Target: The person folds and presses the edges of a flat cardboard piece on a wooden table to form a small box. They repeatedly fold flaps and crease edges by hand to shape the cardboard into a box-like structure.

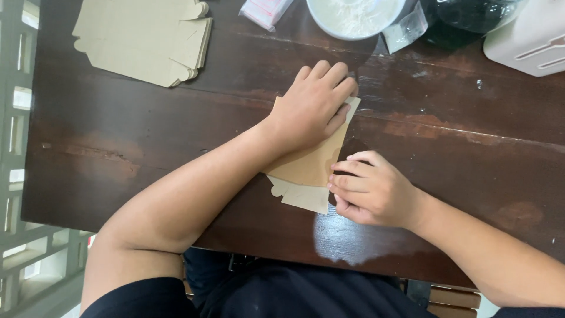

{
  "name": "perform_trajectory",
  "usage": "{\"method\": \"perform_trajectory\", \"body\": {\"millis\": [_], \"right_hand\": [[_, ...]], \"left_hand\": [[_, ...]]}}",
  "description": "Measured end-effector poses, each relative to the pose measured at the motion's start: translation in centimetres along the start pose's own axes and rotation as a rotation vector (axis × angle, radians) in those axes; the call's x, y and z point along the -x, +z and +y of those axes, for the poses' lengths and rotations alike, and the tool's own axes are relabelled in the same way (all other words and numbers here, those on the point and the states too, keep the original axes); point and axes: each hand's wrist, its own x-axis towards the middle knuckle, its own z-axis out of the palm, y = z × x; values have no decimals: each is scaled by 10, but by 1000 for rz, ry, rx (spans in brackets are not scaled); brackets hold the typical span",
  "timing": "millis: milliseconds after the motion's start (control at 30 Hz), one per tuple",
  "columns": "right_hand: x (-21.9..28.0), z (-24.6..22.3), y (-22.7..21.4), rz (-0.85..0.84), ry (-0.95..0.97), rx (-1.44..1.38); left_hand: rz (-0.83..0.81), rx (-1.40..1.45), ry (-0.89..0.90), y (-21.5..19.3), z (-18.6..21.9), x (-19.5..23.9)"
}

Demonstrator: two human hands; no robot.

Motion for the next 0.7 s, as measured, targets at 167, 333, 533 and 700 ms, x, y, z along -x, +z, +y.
{"method": "perform_trajectory", "body": {"millis": [167,333,533,700], "right_hand": [[-3,3,-2,-14,-12,-29],[-6,-1,-2,-17,-14,-50],[-9,5,-7,-21,55,-62],[-18,18,-23,-117,46,-26]], "left_hand": [[28,-16,9,4,-1,1],[40,-35,25,4,-3,1],[35,-29,27,2,-3,0],[167,12,32,0,1,1]]}}
